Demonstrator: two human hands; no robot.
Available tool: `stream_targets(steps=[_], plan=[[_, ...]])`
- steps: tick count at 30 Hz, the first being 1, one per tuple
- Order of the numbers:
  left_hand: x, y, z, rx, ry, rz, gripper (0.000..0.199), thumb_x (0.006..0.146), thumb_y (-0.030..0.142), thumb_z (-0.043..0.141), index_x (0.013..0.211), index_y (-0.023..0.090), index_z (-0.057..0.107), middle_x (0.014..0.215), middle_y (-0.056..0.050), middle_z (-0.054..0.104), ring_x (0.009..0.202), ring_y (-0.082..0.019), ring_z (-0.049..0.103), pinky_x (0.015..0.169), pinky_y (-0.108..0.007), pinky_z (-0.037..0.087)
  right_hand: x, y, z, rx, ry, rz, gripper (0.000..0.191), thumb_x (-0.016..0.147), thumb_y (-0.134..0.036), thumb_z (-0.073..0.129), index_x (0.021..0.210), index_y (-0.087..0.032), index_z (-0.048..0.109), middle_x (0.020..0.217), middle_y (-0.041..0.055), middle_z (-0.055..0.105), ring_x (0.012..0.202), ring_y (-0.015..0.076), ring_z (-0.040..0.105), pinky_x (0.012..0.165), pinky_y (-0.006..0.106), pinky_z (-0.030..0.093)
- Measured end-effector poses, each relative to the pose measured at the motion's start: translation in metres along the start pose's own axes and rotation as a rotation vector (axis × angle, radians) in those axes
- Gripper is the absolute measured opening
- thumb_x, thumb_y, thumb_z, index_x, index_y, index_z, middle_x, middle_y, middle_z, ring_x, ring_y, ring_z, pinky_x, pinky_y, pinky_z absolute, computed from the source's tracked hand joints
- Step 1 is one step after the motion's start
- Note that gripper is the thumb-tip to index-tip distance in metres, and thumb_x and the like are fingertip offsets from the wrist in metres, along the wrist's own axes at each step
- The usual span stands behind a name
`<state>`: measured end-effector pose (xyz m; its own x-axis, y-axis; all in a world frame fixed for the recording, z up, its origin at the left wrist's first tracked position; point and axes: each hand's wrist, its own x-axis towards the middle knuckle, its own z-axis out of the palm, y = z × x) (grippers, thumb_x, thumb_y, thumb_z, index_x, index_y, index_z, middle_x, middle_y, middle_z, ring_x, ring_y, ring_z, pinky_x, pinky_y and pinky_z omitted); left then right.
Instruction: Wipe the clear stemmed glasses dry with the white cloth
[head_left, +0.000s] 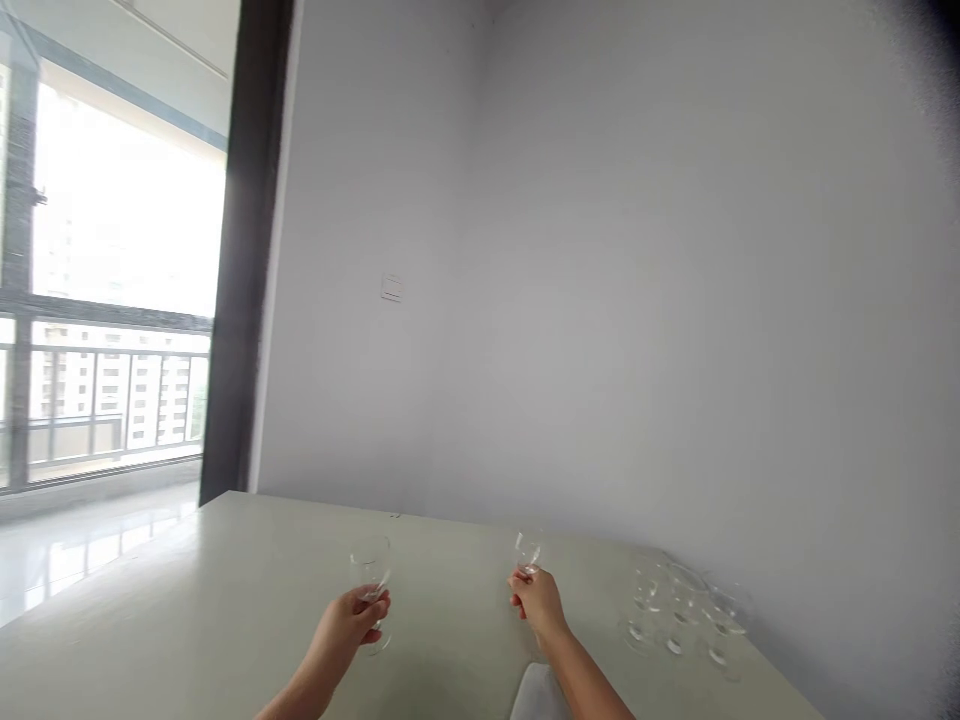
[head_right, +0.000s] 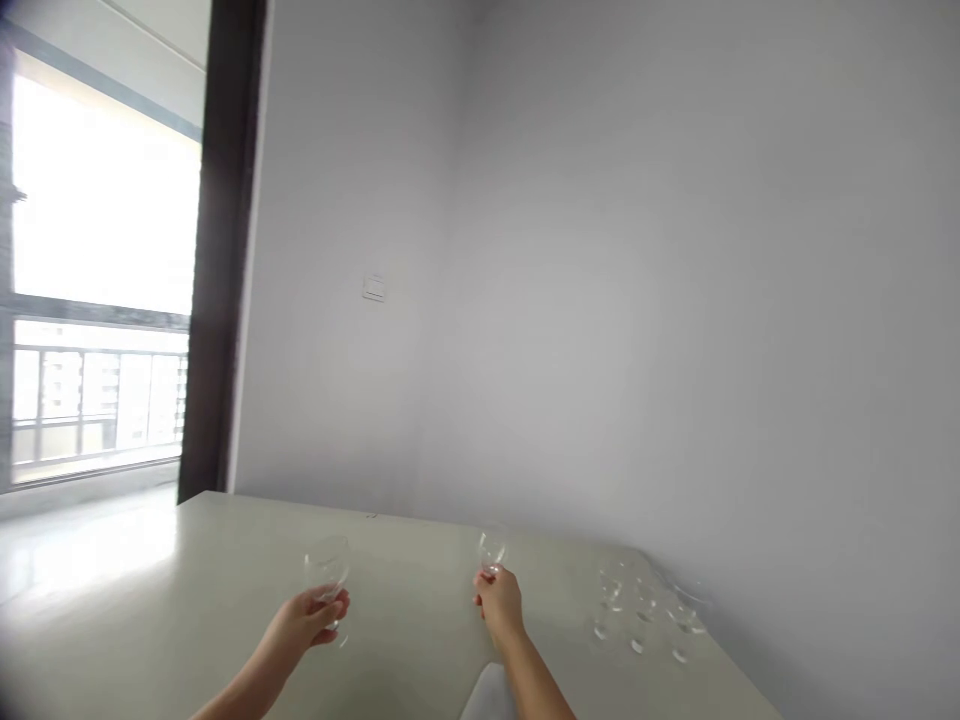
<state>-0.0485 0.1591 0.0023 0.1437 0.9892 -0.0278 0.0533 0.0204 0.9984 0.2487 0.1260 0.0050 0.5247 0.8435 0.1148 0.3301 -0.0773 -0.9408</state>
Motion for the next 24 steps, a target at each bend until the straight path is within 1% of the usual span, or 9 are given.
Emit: stream_targets(steps=[2,5,8,10,13,16,20,24], plan=[[-0.017,0.0,-0.045,0.002,0.11,-0.021,0.044,0.045,0.046,0.075,0.076,0.015,0.067,0.071,-0.005,0.069,0.074,-0.023,0.065,0.065,-0.033,0.054,-0.017,-0.023,0.044,0.051,-0.154,0.021,0.02,0.085,-0.03,0.057,0.074,-0.013,0.057,0.059,-0.0062,0.054,0.046,0.0063,0.05,0.044,0.019,0.041],[-0.046,-0.002,-0.107,0.001,0.27,-0.041,0.05,0.044,0.048,0.076,0.081,0.016,0.067,0.082,-0.008,0.072,0.085,-0.026,0.065,0.069,-0.034,0.055,-0.054,-0.055,0.117,0.112,-0.362,0.049,0.015,0.086,-0.025,0.057,0.077,-0.013,0.057,0.059,-0.007,0.052,0.045,0.0051,0.048,0.042,0.017,0.04],[-0.075,-0.009,-0.157,0.006,0.394,-0.058,0.052,0.042,0.049,0.076,0.081,0.015,0.067,0.081,-0.008,0.073,0.085,-0.027,0.065,0.068,-0.035,0.055,-0.098,-0.08,0.183,0.143,-0.518,0.075,0.012,0.085,-0.021,0.057,0.076,-0.012,0.056,0.058,-0.0077,0.05,0.044,0.004,0.046,0.04,0.016,0.039],[-0.089,-0.015,-0.182,0.012,0.463,-0.068,0.054,0.039,0.05,0.077,0.079,0.015,0.068,0.076,-0.007,0.072,0.079,-0.026,0.065,0.065,-0.034,0.055,-0.125,-0.093,0.22,0.148,-0.591,0.091,0.012,0.085,-0.02,0.058,0.076,-0.012,0.056,0.059,-0.0078,0.05,0.043,0.0037,0.045,0.039,0.016,0.039],[-0.101,-0.025,-0.208,0.008,0.533,-0.079,0.056,0.034,0.05,0.078,0.076,0.015,0.068,0.067,-0.005,0.07,0.066,-0.022,0.064,0.058,-0.032,0.053,-0.158,-0.106,0.264,0.14,-0.669,0.105,0.012,0.085,-0.02,0.057,0.077,-0.012,0.056,0.059,-0.0078,0.05,0.043,0.0036,0.045,0.039,0.015,0.038],[-0.107,-0.03,-0.223,0.002,0.58,-0.073,0.055,0.035,0.051,0.077,0.076,0.015,0.067,0.064,-0.003,0.069,0.061,-0.019,0.061,0.055,-0.029,0.052,-0.181,-0.116,0.297,0.119,-0.719,0.113,0.011,0.086,-0.021,0.057,0.079,-0.012,0.056,0.06,-0.0074,0.051,0.043,0.0036,0.045,0.039,0.016,0.039],[-0.115,-0.029,-0.236,0.009,0.614,-0.096,0.053,0.036,0.047,0.076,0.076,0.015,0.067,0.069,-0.004,0.071,0.065,-0.021,0.063,0.056,-0.03,0.052,-0.201,-0.128,0.329,0.094,-0.74,0.111,0.012,0.086,-0.023,0.056,0.081,-0.012,0.057,0.061,-0.0073,0.052,0.042,0.0035,0.045,0.04,0.016,0.039],[-0.12,-0.031,-0.244,0.024,0.638,-0.104,0.05,0.042,0.048,0.072,0.08,0.015,0.067,0.067,-0.003,0.07,0.063,-0.021,0.064,0.058,-0.029,0.052,-0.212,-0.139,0.351,0.068,-0.762,0.107,0.012,0.086,-0.024,0.056,0.083,-0.012,0.058,0.059,-0.0077,0.052,0.041,0.0036,0.044,0.04,0.017,0.04]])
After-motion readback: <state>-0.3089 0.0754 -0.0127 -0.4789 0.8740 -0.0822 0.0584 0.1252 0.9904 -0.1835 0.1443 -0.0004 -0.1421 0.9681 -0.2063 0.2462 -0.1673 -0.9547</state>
